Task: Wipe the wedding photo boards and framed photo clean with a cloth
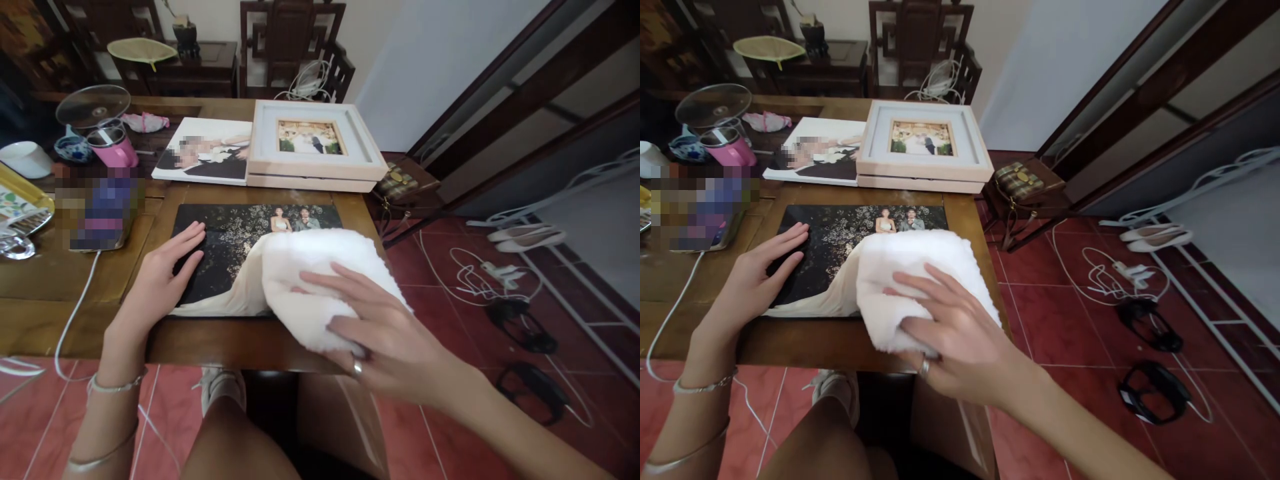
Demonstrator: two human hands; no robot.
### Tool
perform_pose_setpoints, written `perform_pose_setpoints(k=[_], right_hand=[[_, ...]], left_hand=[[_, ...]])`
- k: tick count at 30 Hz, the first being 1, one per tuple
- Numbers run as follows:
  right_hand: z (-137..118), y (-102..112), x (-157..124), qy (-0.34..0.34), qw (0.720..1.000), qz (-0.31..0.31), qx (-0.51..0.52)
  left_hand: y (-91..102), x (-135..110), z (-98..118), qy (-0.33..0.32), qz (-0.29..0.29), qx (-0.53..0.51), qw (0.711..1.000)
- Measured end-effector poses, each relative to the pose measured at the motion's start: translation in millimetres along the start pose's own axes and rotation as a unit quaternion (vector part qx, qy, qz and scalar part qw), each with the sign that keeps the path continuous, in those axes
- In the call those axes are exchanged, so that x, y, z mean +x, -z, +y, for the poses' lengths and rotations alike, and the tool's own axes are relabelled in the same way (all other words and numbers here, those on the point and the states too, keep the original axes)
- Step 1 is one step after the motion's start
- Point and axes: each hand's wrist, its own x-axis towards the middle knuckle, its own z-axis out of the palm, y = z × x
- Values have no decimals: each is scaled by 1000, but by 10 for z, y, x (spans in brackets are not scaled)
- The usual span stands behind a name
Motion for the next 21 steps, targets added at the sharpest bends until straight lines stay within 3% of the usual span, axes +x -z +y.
perform_pose_setpoints(k=[4,11,14,17,21], right_hand=[[63,114,92,-34,998,-49,12],[777,122,507,-134,988,-25,67],[963,129,610,-189,979,-12,72],[944,71,610,-191,980,6,54],[606,-68,420,-109,993,31,12]], left_hand=[[2,0,-3,-4,0,-1,1000],[5,-6,1,-5,-3,1,1000],[5,-9,-2,-6,-5,0,1000],[5,-11,-5,-5,-5,1,1000],[1,-11,-3,-4,-2,2,1000]])
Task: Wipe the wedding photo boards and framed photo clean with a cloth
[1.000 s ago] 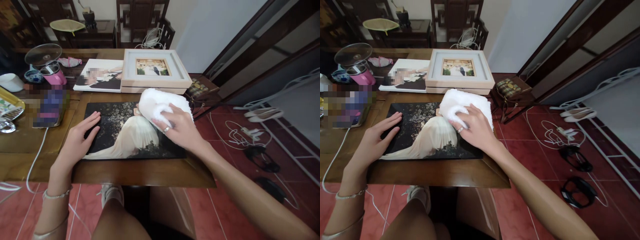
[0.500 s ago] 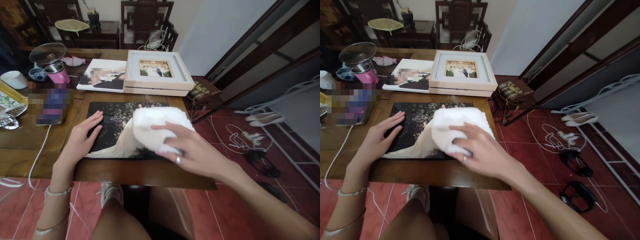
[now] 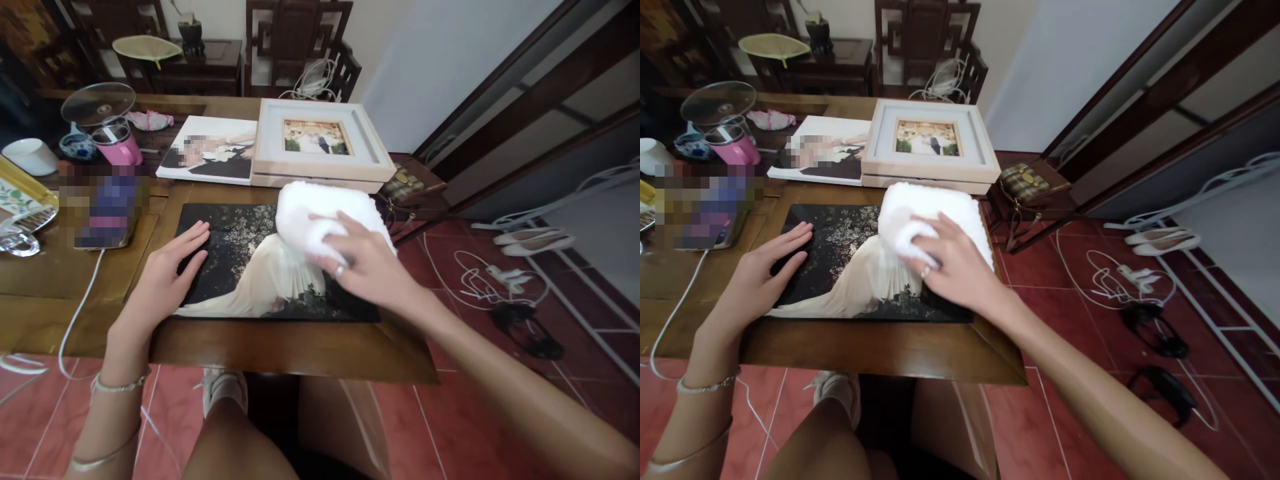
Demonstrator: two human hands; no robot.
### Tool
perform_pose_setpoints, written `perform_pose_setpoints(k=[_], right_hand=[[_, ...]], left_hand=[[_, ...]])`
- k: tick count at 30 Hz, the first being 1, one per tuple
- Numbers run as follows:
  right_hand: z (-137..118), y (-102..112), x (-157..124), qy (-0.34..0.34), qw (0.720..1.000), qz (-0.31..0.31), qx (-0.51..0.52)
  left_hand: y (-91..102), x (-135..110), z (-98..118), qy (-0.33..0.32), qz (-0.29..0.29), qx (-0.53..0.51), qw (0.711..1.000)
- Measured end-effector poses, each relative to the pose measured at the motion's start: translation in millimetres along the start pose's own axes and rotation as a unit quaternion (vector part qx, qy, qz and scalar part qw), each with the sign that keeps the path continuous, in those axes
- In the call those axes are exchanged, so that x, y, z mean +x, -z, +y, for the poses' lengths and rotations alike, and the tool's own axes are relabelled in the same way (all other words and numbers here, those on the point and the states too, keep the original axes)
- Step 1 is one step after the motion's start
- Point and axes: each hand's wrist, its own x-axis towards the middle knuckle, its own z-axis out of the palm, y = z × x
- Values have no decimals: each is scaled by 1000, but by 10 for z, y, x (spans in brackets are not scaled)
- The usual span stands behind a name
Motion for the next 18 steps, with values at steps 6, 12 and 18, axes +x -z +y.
perform_pose_setpoints(k=[6,12,18], right_hand=[[-475,-13,-508,108,994,-19,28],[-442,-11,-514,111,993,-7,30],[-107,-6,-154,32,999,-12,-8]], left_hand=[[-2,2,6,-2,0,-2,1000],[12,-2,-18,-3,-2,4,1000],[16,11,-15,-4,-4,2,1000]])
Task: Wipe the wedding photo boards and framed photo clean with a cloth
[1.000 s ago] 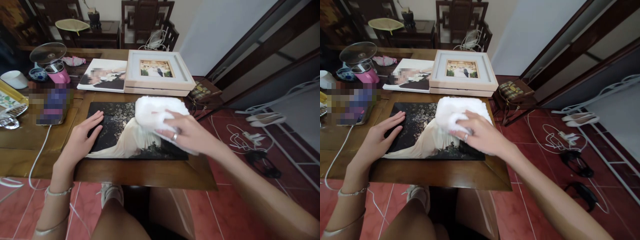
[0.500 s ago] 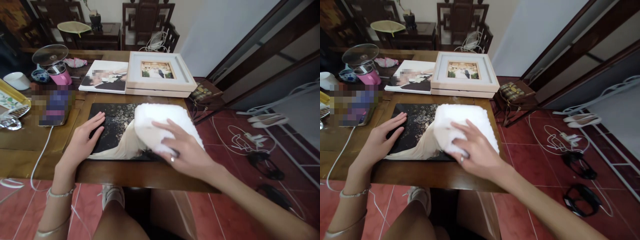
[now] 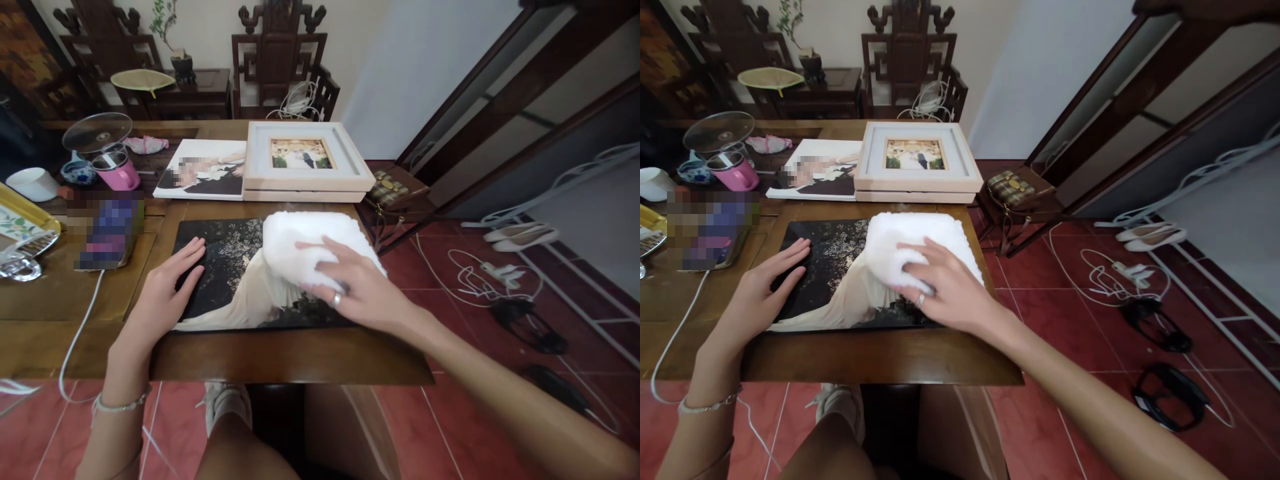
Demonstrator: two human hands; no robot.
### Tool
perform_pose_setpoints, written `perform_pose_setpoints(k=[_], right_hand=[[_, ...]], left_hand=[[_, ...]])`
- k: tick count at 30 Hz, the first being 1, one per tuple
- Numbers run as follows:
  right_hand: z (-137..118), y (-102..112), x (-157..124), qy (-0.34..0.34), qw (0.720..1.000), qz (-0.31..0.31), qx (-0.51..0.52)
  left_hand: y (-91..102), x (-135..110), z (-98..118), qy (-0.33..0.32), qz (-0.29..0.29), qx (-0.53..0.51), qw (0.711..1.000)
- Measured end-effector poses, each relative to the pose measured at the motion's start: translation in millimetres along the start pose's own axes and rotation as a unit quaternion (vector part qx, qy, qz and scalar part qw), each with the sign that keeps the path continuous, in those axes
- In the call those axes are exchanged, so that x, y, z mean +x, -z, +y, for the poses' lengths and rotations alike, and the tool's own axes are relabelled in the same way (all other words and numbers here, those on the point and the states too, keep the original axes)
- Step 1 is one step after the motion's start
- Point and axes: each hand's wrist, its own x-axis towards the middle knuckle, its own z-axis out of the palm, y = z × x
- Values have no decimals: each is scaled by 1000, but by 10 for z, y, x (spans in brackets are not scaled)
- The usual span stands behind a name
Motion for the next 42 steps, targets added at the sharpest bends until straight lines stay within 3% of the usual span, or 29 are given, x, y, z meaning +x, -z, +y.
perform_pose_setpoints(k=[3,6,10,14,17,21,27,31,36,42], right_hand=[[187,2,202,-29,999,18,-7],[214,-16,311,-63,997,32,-7],[-83,-78,196,-35,999,14,31],[-488,-133,-97,46,997,6,61],[-606,-120,-231,107,991,-15,78],[-407,-54,-148,83,995,-23,52],[155,1,327,-13,1000,-10,5],[267,-74,521,-59,998,25,-8],[-69,-242,306,40,999,37,-6],[-619,-238,-54,175,983,-34,43]], left_hand=[[5,-3,6,2,1,1,1000],[8,-7,10,3,1,-2,1000],[1,-3,6,2,0,-4,1000],[-5,2,5,3,1,0,1000],[-1,1,15,6,-1,2,1000],[6,-2,26,8,-3,1,1000],[4,-5,25,12,-3,0,1000],[-6,-11,23,9,1,-3,1000],[-8,-13,19,7,-1,-5,1000],[4,-2,33,18,-8,3,1000]])
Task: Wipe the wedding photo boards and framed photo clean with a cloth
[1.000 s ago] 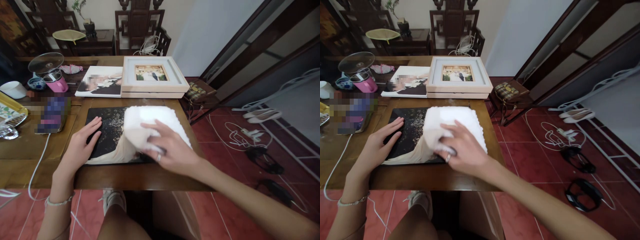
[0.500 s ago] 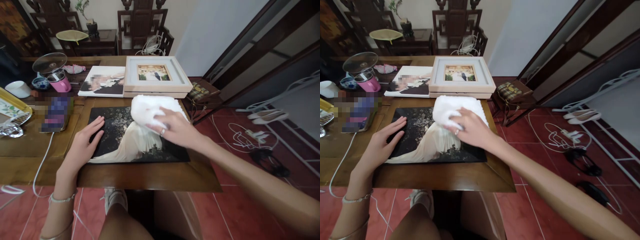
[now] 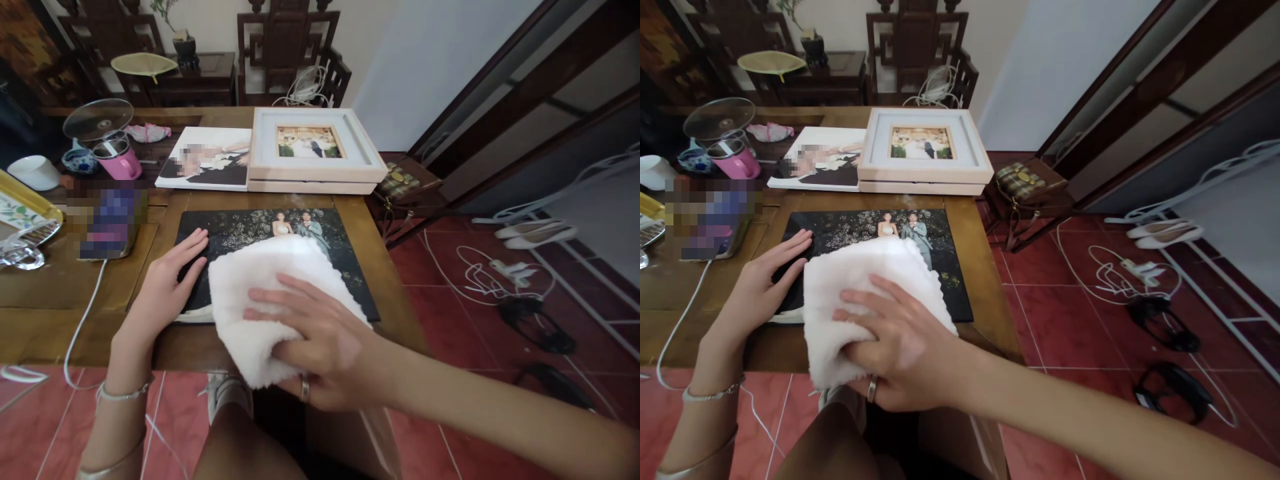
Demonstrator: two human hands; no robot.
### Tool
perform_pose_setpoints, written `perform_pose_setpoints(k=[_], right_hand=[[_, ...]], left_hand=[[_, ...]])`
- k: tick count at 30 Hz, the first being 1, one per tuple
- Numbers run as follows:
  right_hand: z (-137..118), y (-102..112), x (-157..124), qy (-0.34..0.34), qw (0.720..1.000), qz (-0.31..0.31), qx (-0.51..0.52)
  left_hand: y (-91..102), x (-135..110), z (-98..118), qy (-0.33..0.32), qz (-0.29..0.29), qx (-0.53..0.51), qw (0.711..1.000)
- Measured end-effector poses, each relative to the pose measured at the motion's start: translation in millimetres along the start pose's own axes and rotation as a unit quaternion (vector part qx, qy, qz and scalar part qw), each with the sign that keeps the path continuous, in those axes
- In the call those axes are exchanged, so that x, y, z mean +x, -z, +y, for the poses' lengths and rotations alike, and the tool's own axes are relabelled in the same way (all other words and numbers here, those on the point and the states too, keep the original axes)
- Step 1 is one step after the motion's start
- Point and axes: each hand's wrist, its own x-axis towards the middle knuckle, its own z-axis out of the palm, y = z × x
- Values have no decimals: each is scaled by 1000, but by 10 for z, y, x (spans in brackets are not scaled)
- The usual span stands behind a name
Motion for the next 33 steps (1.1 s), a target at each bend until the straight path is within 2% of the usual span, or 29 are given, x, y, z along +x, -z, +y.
perform_pose_setpoints(k=[3,10,13,16,22,25,29,33], right_hand=[[43,34,6,-1,1000,-12,-10],[842,127,258,-108,990,31,-87],[1018,132,399,-155,982,29,-102],[907,73,440,-150,982,16,-112],[177,-10,248,-88,992,-50,-78],[-53,22,138,-59,994,-66,-58],[9,84,13,-68,996,-44,-41],[376,150,-64,-113,990,7,-83]], left_hand=[[4,1,7,2,-1,1,1000],[-1,-7,7,-8,8,-9,1000],[-4,-5,3,-8,8,-12,1000],[-7,-2,-4,-4,6,-15,1000],[0,-1,-10,-6,2,-7,1000],[5,2,-14,-15,5,0,1000],[3,2,-21,-20,8,3,1000],[1,-1,-20,-25,8,0,1000]])
